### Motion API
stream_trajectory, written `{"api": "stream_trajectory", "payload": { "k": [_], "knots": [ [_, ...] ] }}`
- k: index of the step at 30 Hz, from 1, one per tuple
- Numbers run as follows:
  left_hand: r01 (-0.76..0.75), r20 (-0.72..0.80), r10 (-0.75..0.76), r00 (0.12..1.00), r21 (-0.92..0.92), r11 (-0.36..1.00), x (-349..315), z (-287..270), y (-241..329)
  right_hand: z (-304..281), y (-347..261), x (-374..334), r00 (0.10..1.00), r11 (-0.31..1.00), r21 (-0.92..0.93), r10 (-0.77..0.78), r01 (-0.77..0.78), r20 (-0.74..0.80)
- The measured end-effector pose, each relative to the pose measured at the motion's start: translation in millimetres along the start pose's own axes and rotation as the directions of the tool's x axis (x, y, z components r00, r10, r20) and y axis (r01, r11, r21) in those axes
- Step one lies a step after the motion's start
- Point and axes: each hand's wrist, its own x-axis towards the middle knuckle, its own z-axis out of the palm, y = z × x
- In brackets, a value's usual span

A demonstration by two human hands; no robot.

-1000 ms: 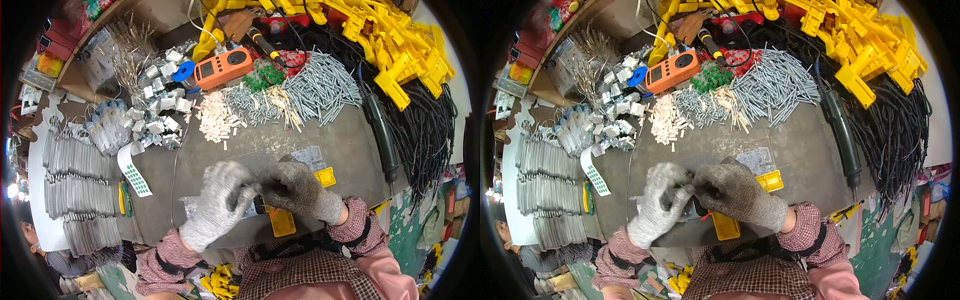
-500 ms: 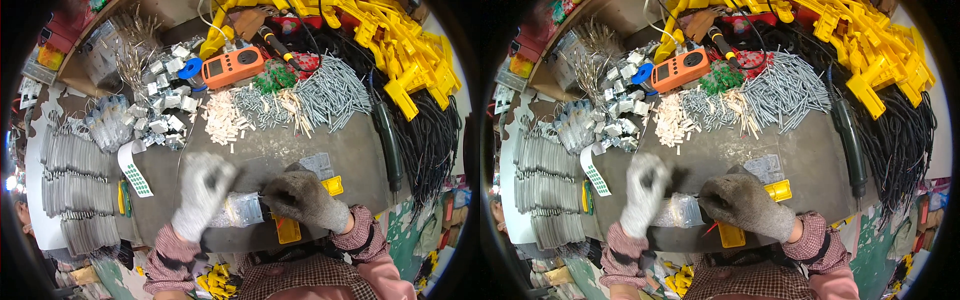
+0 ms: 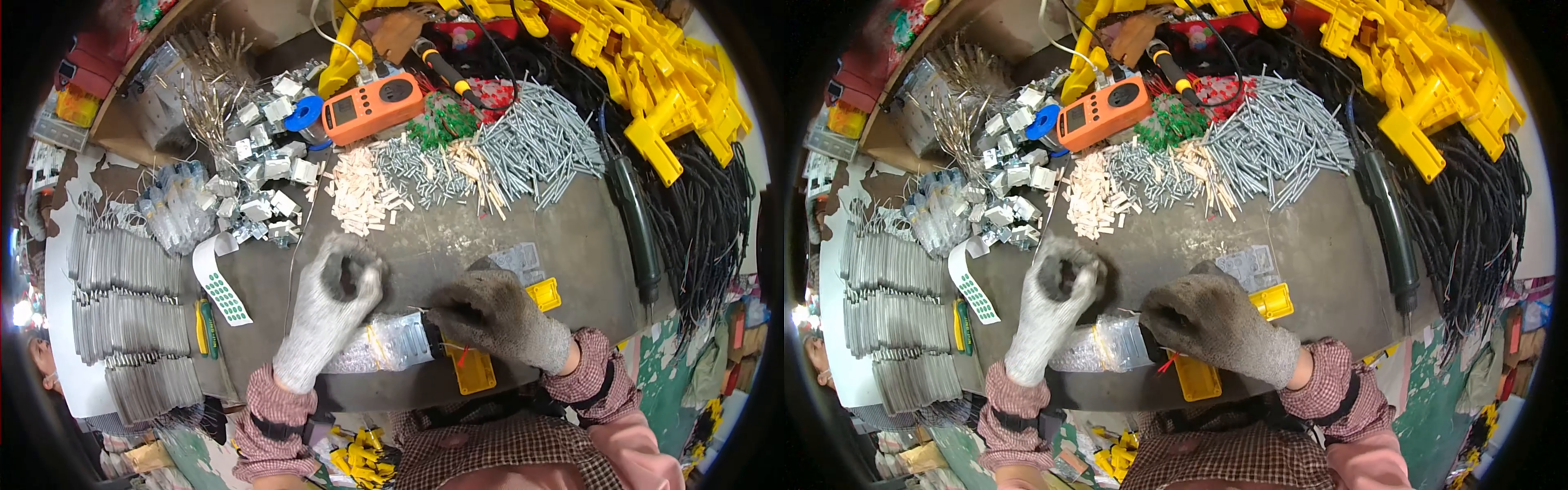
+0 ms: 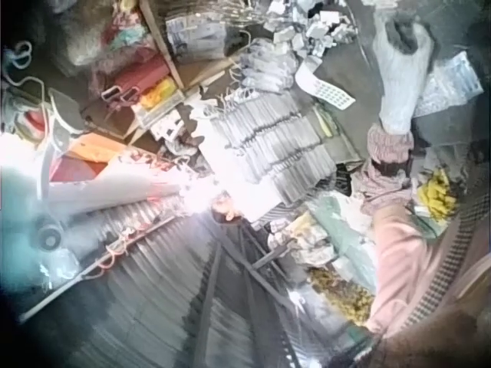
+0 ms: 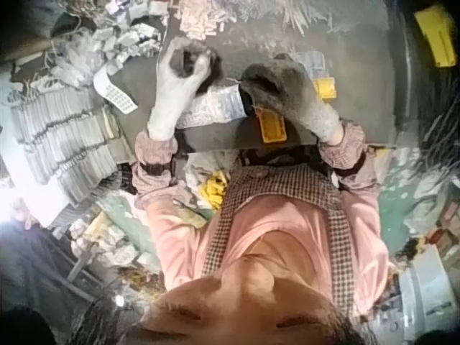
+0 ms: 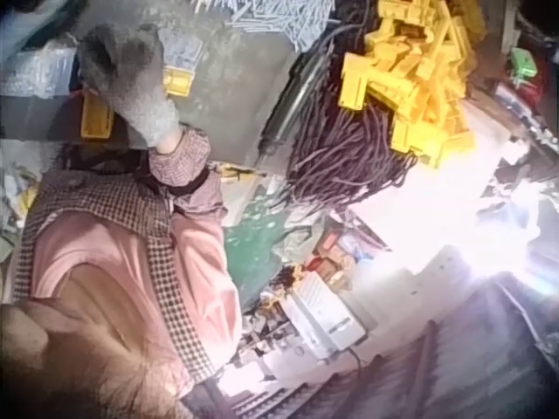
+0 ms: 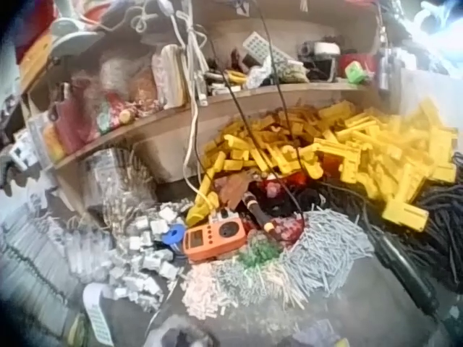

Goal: Soldering wires onto a small electronic component inside a yellow plastic housing.

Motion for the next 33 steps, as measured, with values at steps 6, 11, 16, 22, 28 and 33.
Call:
{"api": "stream_trajectory", "payload": {
  "k": [6, 11, 16, 22, 28, 33],
  "knots": [
    [0.033, 0.092, -0.020, 0.996, -0.143, 0.989, -37.6, 0.8, 6.9, -2.7, -7.9, 2.3, 1.000, 1.000, 0.014, -0.015, 0.015, -0.004],
    [0.124, 0.126, -0.095, 0.987, -0.245, 0.962, -42.1, 5.9, 7.9, -2.2, -7.6, 1.5, 1.000, 1.000, 0.013, -0.005, 0.005, 0.005],
    [-0.074, 0.143, 0.084, 0.986, -0.076, 0.994, -40.4, 8.0, 8.2, -0.4, -5.7, -0.2, 1.000, 0.999, 0.039, -0.014, 0.014, 0.002],
    [-0.240, 0.149, 0.236, 0.960, 0.008, 0.971, -40.7, 17.9, 6.5, -2.7, -7.0, -0.5, 0.999, 0.996, 0.089, -0.010, 0.006, 0.044],
    [-0.133, 0.145, 0.130, 0.981, 0.015, 0.991, -46.7, 19.1, 2.0, -10.0, -9.5, 0.6, 0.995, 0.999, -0.026, -0.019, 0.022, 0.098],
    [-0.116, 0.139, 0.109, 0.984, 0.042, 0.992, -42.1, 21.8, 10.4, -14.2, 0.5, -6.5, 0.992, 0.994, -0.074, -0.068, 0.076, 0.111]
  ]
}}
